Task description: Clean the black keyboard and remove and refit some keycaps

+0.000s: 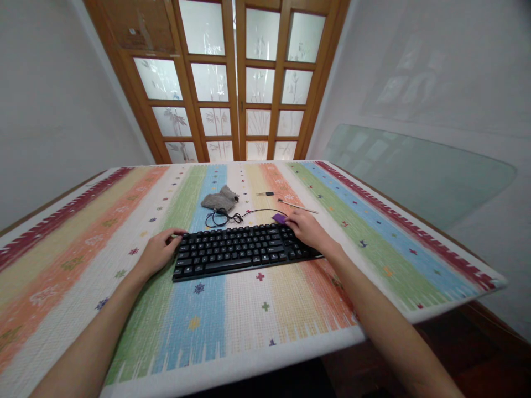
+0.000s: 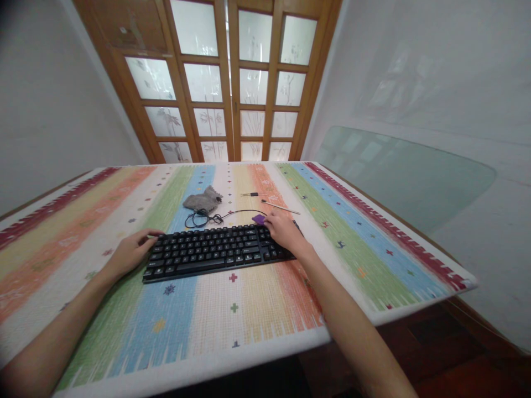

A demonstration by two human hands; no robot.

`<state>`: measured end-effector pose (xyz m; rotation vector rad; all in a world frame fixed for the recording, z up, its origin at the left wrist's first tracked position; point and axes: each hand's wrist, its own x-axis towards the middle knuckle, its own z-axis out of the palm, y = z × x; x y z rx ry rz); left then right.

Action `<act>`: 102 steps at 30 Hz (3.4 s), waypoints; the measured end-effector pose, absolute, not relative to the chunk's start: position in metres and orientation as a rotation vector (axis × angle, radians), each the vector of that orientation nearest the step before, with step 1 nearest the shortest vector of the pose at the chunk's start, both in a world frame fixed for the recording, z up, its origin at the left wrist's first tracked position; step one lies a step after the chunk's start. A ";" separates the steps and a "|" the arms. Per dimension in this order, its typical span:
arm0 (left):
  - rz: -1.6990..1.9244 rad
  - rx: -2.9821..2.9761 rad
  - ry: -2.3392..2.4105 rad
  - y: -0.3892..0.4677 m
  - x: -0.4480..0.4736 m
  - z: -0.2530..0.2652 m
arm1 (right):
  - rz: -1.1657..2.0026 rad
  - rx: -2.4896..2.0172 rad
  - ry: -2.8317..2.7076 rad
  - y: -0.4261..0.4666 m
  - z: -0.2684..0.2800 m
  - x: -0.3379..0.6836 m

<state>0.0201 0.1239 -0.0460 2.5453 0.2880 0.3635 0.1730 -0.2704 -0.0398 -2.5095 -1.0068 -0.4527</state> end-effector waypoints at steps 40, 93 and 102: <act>0.369 2.539 0.294 0.123 0.019 -0.044 | -0.321 -2.611 -1.056 -0.288 -0.037 0.183; 0.473 2.480 0.074 0.135 0.026 -0.063 | -0.334 -2.350 -1.652 -0.035 -0.029 0.082; 0.444 2.483 0.103 0.132 0.024 -0.059 | -0.330 -2.339 -1.840 -0.040 -0.022 0.086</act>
